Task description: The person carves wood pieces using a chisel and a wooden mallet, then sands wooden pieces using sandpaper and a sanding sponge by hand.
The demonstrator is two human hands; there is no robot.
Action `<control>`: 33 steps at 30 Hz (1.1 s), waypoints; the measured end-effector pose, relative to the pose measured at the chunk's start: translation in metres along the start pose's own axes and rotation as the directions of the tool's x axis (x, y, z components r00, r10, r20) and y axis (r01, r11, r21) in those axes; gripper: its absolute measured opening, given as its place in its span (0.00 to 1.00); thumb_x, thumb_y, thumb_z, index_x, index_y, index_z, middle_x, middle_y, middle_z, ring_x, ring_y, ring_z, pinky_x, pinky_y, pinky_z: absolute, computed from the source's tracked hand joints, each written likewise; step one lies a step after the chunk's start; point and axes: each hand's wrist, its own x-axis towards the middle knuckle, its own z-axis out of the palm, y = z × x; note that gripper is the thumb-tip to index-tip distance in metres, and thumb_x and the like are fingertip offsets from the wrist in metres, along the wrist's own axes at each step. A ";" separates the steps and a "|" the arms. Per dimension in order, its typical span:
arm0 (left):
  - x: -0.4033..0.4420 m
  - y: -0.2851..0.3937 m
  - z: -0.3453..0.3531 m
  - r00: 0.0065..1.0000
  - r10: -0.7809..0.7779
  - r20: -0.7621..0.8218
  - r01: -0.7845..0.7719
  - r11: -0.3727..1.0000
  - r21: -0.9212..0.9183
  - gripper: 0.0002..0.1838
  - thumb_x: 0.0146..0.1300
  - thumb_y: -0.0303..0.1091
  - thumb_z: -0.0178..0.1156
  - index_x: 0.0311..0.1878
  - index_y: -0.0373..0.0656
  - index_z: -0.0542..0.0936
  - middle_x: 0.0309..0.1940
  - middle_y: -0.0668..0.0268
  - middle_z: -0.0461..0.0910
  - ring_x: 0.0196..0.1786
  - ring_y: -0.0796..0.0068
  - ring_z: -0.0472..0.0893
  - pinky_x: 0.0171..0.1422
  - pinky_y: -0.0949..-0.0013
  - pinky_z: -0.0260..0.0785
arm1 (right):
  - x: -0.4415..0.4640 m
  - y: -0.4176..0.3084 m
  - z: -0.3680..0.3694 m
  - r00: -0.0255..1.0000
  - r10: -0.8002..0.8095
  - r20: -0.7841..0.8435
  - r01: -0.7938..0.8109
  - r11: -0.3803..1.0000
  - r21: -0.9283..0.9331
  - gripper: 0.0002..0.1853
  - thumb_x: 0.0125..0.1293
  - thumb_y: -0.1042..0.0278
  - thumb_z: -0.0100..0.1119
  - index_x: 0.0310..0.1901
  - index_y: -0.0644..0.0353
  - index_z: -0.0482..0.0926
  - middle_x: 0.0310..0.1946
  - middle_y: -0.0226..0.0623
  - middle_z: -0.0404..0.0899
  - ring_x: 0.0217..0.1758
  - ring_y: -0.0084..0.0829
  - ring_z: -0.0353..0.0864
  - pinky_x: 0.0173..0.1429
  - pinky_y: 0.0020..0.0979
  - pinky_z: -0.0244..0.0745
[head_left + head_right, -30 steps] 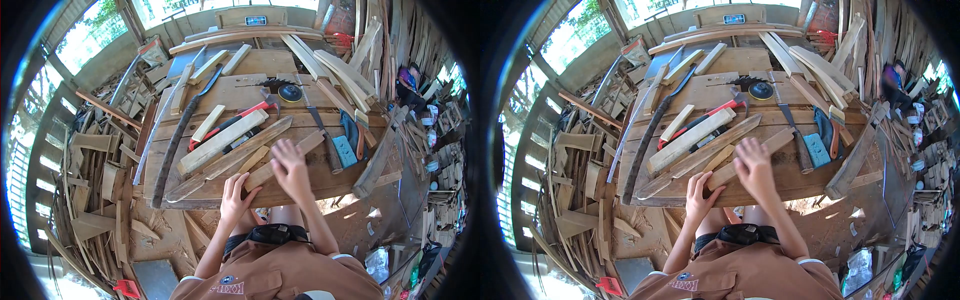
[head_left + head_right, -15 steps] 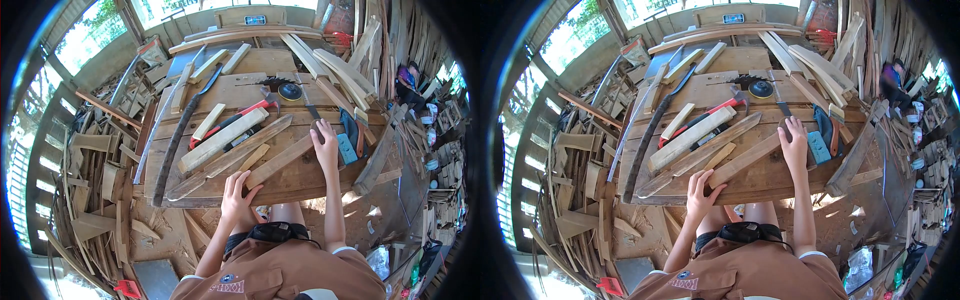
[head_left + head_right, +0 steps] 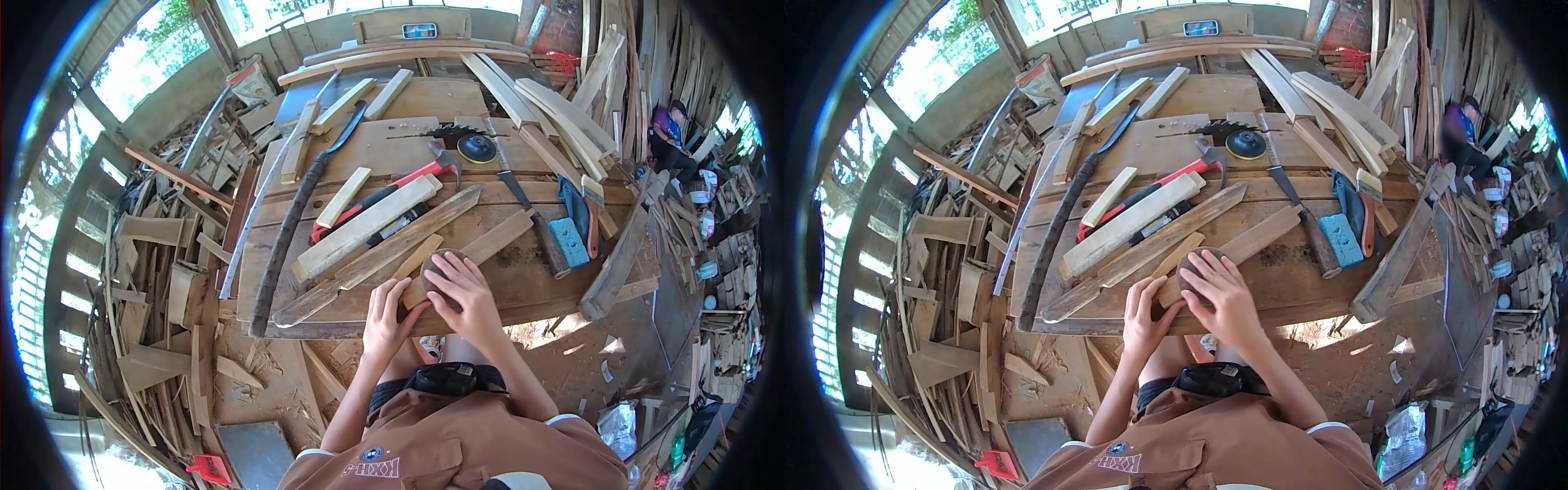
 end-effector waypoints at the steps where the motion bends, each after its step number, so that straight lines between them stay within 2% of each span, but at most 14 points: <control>1: 0.000 0.000 0.000 1.000 -0.001 0.001 0.001 1.000 -0.009 0.32 0.49 0.34 0.79 0.58 0.39 0.78 0.49 0.55 0.79 0.51 0.53 0.80 0.55 0.57 0.75 | 0.001 0.006 -0.008 1.000 0.017 -0.003 -0.017 1.000 -0.007 0.17 0.67 0.65 0.64 0.56 0.59 0.84 0.63 0.46 0.79 0.71 0.48 0.72 0.78 0.50 0.57; 4: 0.003 0.003 -0.002 1.000 0.023 -0.001 -0.023 0.999 0.042 0.31 0.52 0.35 0.78 0.58 0.39 0.78 0.49 0.57 0.78 0.51 0.55 0.80 0.54 0.60 0.77 | 0.008 0.045 -0.028 0.991 0.088 -0.102 -0.103 0.984 -0.143 0.17 0.67 0.64 0.65 0.55 0.60 0.85 0.63 0.46 0.79 0.72 0.47 0.72 0.78 0.50 0.58; 9: 0.002 0.003 0.001 1.000 -0.012 -0.017 0.012 1.000 0.006 0.31 0.49 0.34 0.80 0.57 0.40 0.79 0.49 0.57 0.79 0.51 0.54 0.80 0.55 0.58 0.75 | 0.022 0.128 -0.050 0.935 0.193 -0.297 -0.274 0.926 -0.261 0.19 0.70 0.58 0.62 0.55 0.63 0.84 0.63 0.50 0.79 0.71 0.49 0.72 0.77 0.51 0.57; 13: 0.002 0.004 0.001 0.999 -0.019 -0.026 0.020 1.000 0.017 0.31 0.49 0.35 0.80 0.57 0.40 0.79 0.49 0.57 0.79 0.51 0.53 0.79 0.55 0.58 0.75 | 0.024 0.101 -0.038 0.950 0.182 -0.252 -0.248 0.932 -0.263 0.19 0.72 0.60 0.59 0.57 0.63 0.83 0.64 0.51 0.77 0.72 0.51 0.71 0.78 0.52 0.55; 16: 0.001 -0.001 0.003 1.000 0.022 -0.018 -0.022 0.999 0.036 0.35 0.50 0.35 0.80 0.61 0.40 0.76 0.49 0.56 0.79 0.50 0.55 0.80 0.55 0.58 0.75 | 0.018 0.043 -0.014 0.987 0.100 -0.128 -0.120 0.980 -0.158 0.17 0.69 0.64 0.61 0.55 0.63 0.84 0.63 0.51 0.78 0.70 0.53 0.72 0.77 0.52 0.56; 19: -0.001 0.001 0.001 0.992 -0.119 0.038 0.123 0.986 -0.109 0.38 0.52 0.30 0.77 0.66 0.40 0.72 0.52 0.53 0.76 0.54 0.53 0.79 0.56 0.58 0.78 | 0.008 0.002 0.014 0.998 0.018 -0.055 -0.020 0.999 -0.037 0.17 0.68 0.64 0.62 0.56 0.61 0.83 0.64 0.49 0.77 0.71 0.51 0.72 0.77 0.52 0.56; 21: 0.001 0.002 -0.002 0.999 -0.037 0.021 0.038 0.996 -0.086 0.41 0.51 0.26 0.76 0.69 0.41 0.69 0.58 0.49 0.73 0.58 0.49 0.77 0.60 0.56 0.77 | 0.010 -0.011 0.027 1.000 0.004 -0.031 -0.003 1.000 0.020 0.17 0.69 0.64 0.61 0.56 0.62 0.83 0.64 0.50 0.77 0.72 0.51 0.71 0.78 0.52 0.55; 25: 0.003 -0.003 -0.005 0.996 0.077 0.039 -0.074 0.995 -0.064 0.45 0.49 0.21 0.73 0.73 0.43 0.67 0.70 0.44 0.64 0.67 0.42 0.71 0.68 0.52 0.73 | 0.026 -0.017 0.028 0.996 -0.009 0.084 -0.031 0.885 0.464 0.14 0.70 0.68 0.60 0.53 0.64 0.84 0.64 0.50 0.78 0.72 0.50 0.72 0.78 0.51 0.57; 26: 0.003 -0.003 -0.005 0.999 0.040 0.011 -0.038 0.987 -0.156 0.41 0.52 0.24 0.74 0.71 0.44 0.69 0.71 0.45 0.65 0.69 0.44 0.72 0.68 0.53 0.72 | 0.027 -0.017 0.026 0.996 0.017 0.086 -0.063 0.821 0.568 0.13 0.70 0.69 0.60 0.52 0.64 0.85 0.64 0.50 0.78 0.72 0.49 0.72 0.78 0.50 0.58; 27: 0.004 -0.003 -0.005 1.000 0.006 0.006 -0.005 0.988 -0.156 0.38 0.54 0.25 0.74 0.70 0.43 0.71 0.70 0.47 0.67 0.68 0.45 0.73 0.67 0.53 0.73 | 0.028 -0.016 0.023 0.995 0.040 0.094 -0.092 0.743 0.662 0.12 0.70 0.70 0.59 0.51 0.64 0.85 0.64 0.50 0.78 0.72 0.49 0.73 0.77 0.50 0.59; 28: 0.004 0.001 -0.007 1.000 -0.031 0.001 0.031 0.987 -0.157 0.36 0.55 0.26 0.74 0.68 0.42 0.73 0.69 0.48 0.68 0.67 0.46 0.74 0.67 0.54 0.73 | 0.032 -0.017 0.007 0.991 0.072 0.112 -0.127 0.772 0.623 0.11 0.70 0.72 0.60 0.49 0.64 0.86 0.64 0.50 0.77 0.71 0.47 0.74 0.77 0.49 0.61; 30: 0.006 0.006 -0.012 0.999 -0.052 -0.015 0.050 0.993 -0.104 0.27 0.59 0.29 0.73 0.62 0.39 0.79 0.64 0.52 0.75 0.63 0.50 0.78 0.65 0.56 0.73 | 0.034 -0.003 -0.021 0.996 0.037 -0.079 -0.006 0.933 0.360 0.11 0.68 0.72 0.61 0.49 0.61 0.87 0.64 0.50 0.78 0.69 0.47 0.75 0.75 0.49 0.63; 32: 0.008 0.007 -0.019 0.997 -0.049 -0.055 0.043 0.995 -0.093 0.25 0.59 0.28 0.73 0.60 0.38 0.80 0.62 0.52 0.77 0.61 0.51 0.79 0.65 0.57 0.73 | 0.033 0.017 -0.057 0.954 0.103 -0.280 -0.081 0.993 0.091 0.12 0.66 0.72 0.62 0.49 0.59 0.87 0.62 0.49 0.79 0.66 0.48 0.76 0.72 0.50 0.64; 33: 0.008 0.006 -0.023 0.996 -0.047 -0.071 0.041 0.995 -0.090 0.24 0.59 0.28 0.73 0.59 0.38 0.80 0.61 0.53 0.78 0.61 0.51 0.80 0.65 0.57 0.73 | 0.031 0.038 -0.074 0.925 0.053 -0.376 -0.104 0.987 -0.119 0.14 0.66 0.71 0.62 0.52 0.58 0.86 0.63 0.50 0.78 0.64 0.50 0.75 0.71 0.50 0.63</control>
